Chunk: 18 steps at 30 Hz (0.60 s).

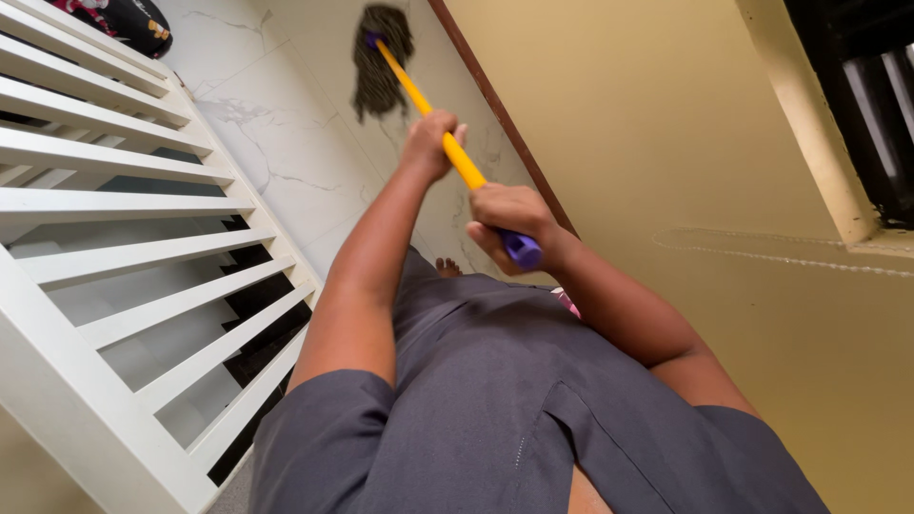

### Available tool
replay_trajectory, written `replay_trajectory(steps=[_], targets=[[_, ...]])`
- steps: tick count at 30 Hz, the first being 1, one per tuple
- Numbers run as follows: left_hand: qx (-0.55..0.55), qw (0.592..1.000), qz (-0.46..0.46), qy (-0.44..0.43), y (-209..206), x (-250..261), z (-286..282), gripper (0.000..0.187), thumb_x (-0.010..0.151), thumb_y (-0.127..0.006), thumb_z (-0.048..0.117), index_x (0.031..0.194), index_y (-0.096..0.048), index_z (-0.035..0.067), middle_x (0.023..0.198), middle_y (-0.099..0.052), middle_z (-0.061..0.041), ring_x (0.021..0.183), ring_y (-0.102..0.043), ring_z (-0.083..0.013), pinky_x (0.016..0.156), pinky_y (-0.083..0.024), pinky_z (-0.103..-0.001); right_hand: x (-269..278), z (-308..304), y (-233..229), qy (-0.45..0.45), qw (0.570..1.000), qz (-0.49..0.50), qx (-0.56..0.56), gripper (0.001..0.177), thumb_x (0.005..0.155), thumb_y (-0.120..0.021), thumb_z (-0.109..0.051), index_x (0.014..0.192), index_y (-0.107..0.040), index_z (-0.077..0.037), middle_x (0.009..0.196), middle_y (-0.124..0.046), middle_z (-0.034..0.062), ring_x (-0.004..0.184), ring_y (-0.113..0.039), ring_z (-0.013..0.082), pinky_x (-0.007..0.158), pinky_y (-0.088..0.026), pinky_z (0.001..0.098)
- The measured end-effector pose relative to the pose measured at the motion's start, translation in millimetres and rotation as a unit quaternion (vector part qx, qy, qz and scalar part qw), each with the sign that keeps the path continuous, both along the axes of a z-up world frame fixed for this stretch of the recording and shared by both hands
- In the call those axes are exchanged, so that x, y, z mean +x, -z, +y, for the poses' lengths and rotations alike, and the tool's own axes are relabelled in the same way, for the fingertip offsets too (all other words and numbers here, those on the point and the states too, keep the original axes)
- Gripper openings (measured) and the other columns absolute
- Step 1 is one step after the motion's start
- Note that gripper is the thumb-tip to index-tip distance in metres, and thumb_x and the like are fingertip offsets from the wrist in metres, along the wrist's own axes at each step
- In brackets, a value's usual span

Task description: The person mops the floor by hand using a mop and spraying a cleaning liquid from a bottle onto the surface.

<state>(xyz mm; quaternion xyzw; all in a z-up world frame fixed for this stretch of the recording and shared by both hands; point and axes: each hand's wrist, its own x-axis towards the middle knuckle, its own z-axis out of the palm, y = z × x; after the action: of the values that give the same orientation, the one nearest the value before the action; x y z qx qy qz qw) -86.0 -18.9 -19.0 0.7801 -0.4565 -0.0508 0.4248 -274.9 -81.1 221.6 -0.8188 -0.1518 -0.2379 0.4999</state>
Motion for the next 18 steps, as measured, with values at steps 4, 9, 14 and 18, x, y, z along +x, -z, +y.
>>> replay_trajectory(steps=[4, 9, 14, 18], targets=[[0.062, 0.995, -0.074, -0.010, -6, -4, -14, 0.023, 0.085, -0.071, 0.024, 0.073, -0.060, 0.007, 0.079, -0.066, -0.012, 0.085, -0.063, -0.0344, 0.084, -0.047, -0.060, -8, -11, -18, -0.037, 0.998, 0.051, -0.004, 0.024, 0.096, -0.062, 0.004, 0.079, -0.046, -0.001, 0.077, -0.048, 0.0111, 0.070, -0.052, 0.0299, 0.071, -0.046, 0.0423], [0.117, 0.988, 0.023, 0.102, -57, -77, -50, 0.038, 0.091, -0.068, 0.038, 0.069, -0.064, 0.008, 0.074, -0.066, -0.017, 0.079, -0.064, -0.0396, 0.070, -0.052, -0.052, -68, -39, -94, 0.079, 0.988, 0.106, 0.077, 0.009, 0.092, -0.055, 0.002, 0.084, -0.055, 0.005, 0.072, -0.049, 0.0119, 0.060, -0.048, 0.0229, 0.059, -0.039, 0.0371], [0.012, 0.987, 0.045, 0.157, -81, -102, -63, 0.041, 0.101, -0.059, 0.026, 0.065, -0.057, 0.006, 0.063, -0.061, -0.015, 0.064, -0.062, -0.0400, 0.060, -0.048, -0.053, -69, -78, -92, -0.011, 0.981, -0.052, 0.187, 0.033, 0.103, -0.059, -0.016, 0.076, -0.045, -0.004, 0.056, -0.045, 0.0036, 0.045, -0.043, 0.0170, 0.052, -0.046, 0.0382], [-0.009, 0.990, 0.030, 0.139, -50, -40, -80, 0.038, 0.103, -0.056, 0.021, 0.069, -0.056, 0.005, 0.064, -0.060, -0.016, 0.062, -0.061, -0.0398, 0.059, -0.049, -0.052, -25, -94, -59, 0.000, 0.978, -0.061, 0.199, 0.029, 0.099, -0.056, -0.009, 0.073, -0.043, -0.005, 0.055, -0.043, 0.0041, 0.045, -0.042, 0.0178, 0.050, -0.044, 0.0385]])
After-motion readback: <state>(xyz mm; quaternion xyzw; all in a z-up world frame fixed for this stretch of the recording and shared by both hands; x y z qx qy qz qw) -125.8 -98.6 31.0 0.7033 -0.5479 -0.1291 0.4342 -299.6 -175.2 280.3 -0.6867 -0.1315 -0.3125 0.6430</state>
